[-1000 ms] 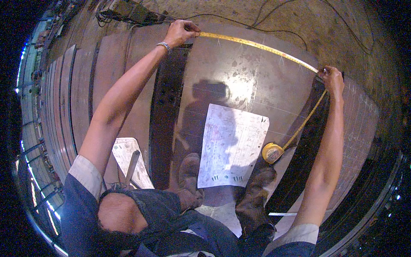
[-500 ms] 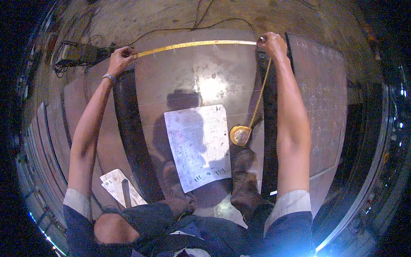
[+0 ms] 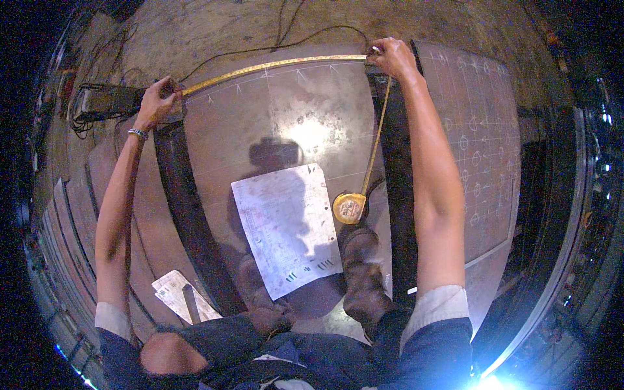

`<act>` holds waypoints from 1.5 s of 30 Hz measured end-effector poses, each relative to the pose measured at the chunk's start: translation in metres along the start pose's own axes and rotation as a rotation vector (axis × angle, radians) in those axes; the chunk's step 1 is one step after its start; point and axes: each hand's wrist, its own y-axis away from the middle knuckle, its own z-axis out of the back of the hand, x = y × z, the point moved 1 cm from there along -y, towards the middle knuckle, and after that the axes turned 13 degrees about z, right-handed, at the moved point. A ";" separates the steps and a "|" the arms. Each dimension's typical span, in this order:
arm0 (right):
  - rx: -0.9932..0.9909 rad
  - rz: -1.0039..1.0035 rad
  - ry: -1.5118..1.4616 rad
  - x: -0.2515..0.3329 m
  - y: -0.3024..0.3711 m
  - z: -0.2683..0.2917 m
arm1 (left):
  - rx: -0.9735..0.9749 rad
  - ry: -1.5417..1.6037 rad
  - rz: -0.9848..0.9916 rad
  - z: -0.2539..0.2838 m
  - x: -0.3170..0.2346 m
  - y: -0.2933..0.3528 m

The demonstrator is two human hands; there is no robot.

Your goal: The person measures a large metal sheet using a tape measure and marks points with a marker. They then use a straightedge to draw straight lines between the marked points on the metal sheet.

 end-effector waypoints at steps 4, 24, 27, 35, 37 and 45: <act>0.072 0.037 0.029 -0.002 -0.002 0.008 | 0.137 -0.015 -0.005 -0.006 -0.006 -0.008; -0.030 0.052 0.131 -0.037 0.022 0.014 | 0.144 -0.070 -0.081 -0.041 -0.056 -0.015; -0.007 0.051 0.133 -0.031 0.020 0.018 | 0.118 -0.070 -0.118 -0.039 -0.059 -0.012; -0.015 0.032 0.159 -0.037 0.023 0.013 | 0.171 -0.073 -0.082 -0.040 -0.067 -0.016; -0.013 0.021 0.145 -0.035 0.022 0.013 | 0.171 -0.084 -0.086 -0.040 -0.065 -0.017; -0.045 0.041 0.156 -0.038 0.025 0.011 | 0.168 -0.074 -0.082 -0.043 -0.064 -0.016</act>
